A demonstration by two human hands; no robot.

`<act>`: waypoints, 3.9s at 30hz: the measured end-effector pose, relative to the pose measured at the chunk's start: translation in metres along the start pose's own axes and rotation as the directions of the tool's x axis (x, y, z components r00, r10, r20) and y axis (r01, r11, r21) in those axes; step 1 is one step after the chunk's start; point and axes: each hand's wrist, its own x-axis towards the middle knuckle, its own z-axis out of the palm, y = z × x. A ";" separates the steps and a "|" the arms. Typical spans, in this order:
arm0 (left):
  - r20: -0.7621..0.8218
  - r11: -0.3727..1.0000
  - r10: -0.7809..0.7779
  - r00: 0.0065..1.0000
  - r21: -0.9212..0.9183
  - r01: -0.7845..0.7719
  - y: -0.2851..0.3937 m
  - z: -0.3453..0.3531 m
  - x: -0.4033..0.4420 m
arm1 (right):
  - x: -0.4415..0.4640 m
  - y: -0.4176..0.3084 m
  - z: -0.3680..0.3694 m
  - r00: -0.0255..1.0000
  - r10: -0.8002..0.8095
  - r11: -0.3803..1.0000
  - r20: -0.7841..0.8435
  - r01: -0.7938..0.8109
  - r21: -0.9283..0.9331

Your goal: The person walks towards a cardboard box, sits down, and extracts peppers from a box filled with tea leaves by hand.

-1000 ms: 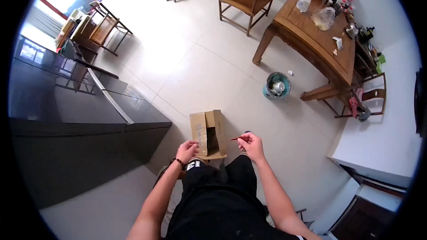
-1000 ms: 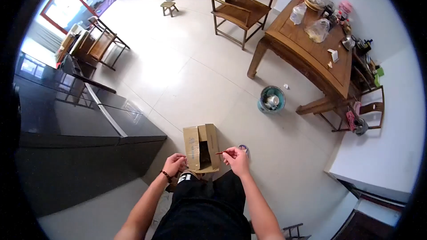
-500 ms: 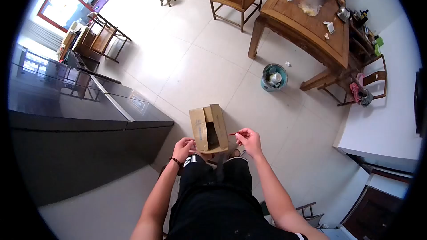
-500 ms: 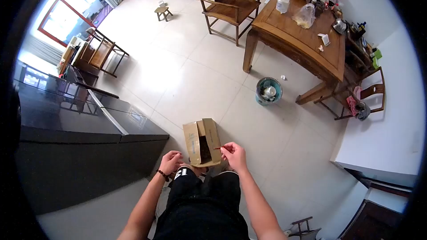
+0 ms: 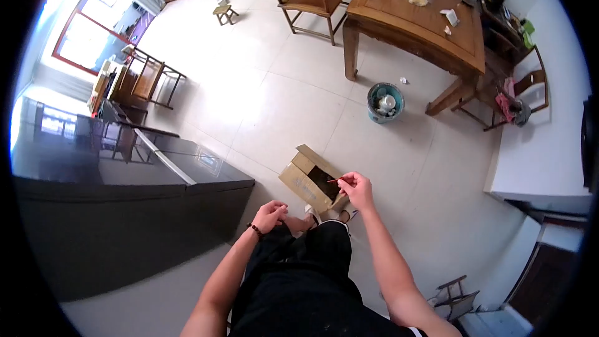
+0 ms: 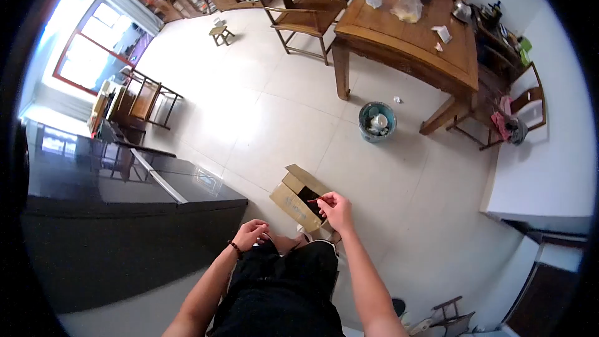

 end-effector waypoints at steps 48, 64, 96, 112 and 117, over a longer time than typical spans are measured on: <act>0.271 0.785 0.609 0.746 -0.069 -0.616 -0.235 -0.042 0.260 | -0.004 0.346 0.143 0.989 -0.101 0.992 -0.103 0.109 0.067; 0.201 0.887 0.458 0.866 -0.041 -0.460 -0.221 -0.068 0.475 | 0.228 0.413 0.151 0.998 0.041 0.994 0.037 -0.037 -0.100; 0.300 0.563 0.740 0.602 0.214 -0.798 -0.163 0.003 0.454 | 0.214 0.357 0.080 0.996 0.003 0.856 0.094 0.046 -0.514; 0.248 0.465 0.819 0.518 0.241 -0.852 -0.153 0.021 0.450 | 0.217 0.331 0.074 0.999 -0.014 0.885 0.044 0.033 -0.464; 0.273 0.462 0.808 0.522 0.255 -0.849 -0.165 0.027 0.451 | 0.210 0.353 0.065 0.999 0.050 0.972 0.013 -0.045 -0.232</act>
